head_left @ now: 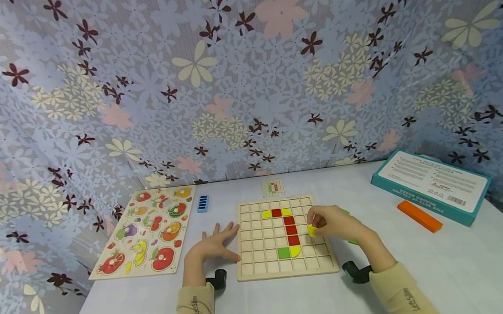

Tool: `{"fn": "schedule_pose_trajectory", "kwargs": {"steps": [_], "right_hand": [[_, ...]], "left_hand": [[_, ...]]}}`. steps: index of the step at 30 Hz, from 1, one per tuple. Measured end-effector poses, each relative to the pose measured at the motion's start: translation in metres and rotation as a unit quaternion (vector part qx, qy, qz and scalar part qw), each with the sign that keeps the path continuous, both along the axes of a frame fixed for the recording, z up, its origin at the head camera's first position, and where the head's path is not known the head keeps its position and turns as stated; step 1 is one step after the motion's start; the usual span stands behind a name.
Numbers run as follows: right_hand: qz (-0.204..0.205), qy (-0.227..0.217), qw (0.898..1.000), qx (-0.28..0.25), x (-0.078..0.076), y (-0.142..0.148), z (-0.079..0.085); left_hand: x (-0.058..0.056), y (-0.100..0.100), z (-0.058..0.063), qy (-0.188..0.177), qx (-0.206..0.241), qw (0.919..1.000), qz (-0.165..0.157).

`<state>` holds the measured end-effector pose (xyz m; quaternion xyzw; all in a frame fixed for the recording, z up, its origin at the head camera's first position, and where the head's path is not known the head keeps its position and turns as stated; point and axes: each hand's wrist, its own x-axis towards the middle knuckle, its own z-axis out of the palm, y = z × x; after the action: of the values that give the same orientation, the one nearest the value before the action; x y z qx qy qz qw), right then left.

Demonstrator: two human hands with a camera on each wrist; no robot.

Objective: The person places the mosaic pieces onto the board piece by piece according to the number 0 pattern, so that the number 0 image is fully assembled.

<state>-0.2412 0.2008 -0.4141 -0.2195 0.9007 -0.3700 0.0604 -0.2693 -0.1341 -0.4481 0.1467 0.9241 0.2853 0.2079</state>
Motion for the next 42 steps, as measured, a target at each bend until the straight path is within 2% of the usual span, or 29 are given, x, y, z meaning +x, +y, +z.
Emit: {"fn": "schedule_pose_trajectory", "kwargs": {"steps": [7,22,28,36,42], "right_hand": [[0.042,0.02,0.999,-0.001,-0.003,-0.019,-0.001],[0.075,0.019,0.997,0.004,-0.005,-0.058,-0.004],[0.059,0.009,0.998,0.01,-0.002,-0.077,-0.003],[-0.001,-0.028,0.999,0.03,0.003,-0.092,-0.011],[-0.012,-0.027,0.999,0.025,0.005,-0.097,-0.017]], "left_hand": [[0.001,0.0,0.001,-0.005,0.004,1.0,0.004],[0.0,0.0,-0.002,-0.007,0.003,1.0,-0.001],[0.001,-0.001,0.0,-0.009,0.003,1.0,0.0],[0.001,-0.002,0.003,-0.01,0.001,0.9999,-0.004],[0.001,-0.001,0.001,-0.008,-0.004,1.0,-0.002]]}}
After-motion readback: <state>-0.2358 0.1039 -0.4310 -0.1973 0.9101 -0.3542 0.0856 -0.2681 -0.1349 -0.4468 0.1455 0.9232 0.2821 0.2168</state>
